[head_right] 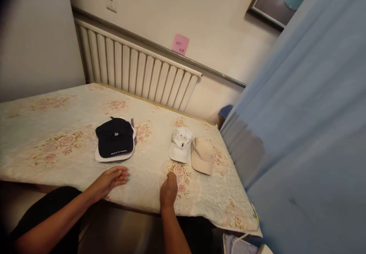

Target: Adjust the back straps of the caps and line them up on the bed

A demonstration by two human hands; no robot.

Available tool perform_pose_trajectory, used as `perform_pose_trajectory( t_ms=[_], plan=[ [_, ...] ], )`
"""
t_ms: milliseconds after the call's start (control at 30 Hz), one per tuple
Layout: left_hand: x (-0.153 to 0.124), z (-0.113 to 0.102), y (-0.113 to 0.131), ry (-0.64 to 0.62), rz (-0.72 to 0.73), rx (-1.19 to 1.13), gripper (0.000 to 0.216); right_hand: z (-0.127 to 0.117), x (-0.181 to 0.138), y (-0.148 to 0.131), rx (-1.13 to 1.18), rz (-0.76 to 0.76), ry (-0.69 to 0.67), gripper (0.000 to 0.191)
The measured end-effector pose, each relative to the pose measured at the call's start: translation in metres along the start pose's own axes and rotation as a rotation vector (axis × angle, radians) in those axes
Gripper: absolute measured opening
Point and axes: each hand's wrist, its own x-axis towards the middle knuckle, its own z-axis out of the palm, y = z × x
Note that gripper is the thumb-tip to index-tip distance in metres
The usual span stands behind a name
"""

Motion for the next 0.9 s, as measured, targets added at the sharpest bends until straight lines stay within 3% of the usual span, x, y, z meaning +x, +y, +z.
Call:
perform_pose_trajectory(
  t_ms=[133,300,900],
  plan=[
    [0.003,-0.001,0.021,0.076,0.043,-0.189,0.013,0.001,0.001,0.000,-0.035,-0.020,0.005,0.029],
    [0.015,0.004,0.036,0.139,-0.010,-0.466,0.027,0.002,0.003,-0.002,-0.103,-0.028,0.014,0.028],
    [0.031,-0.006,0.041,0.154,-0.065,-0.656,0.040,0.000,0.006,-0.009,-0.148,-0.058,0.042,0.027]
  ],
)
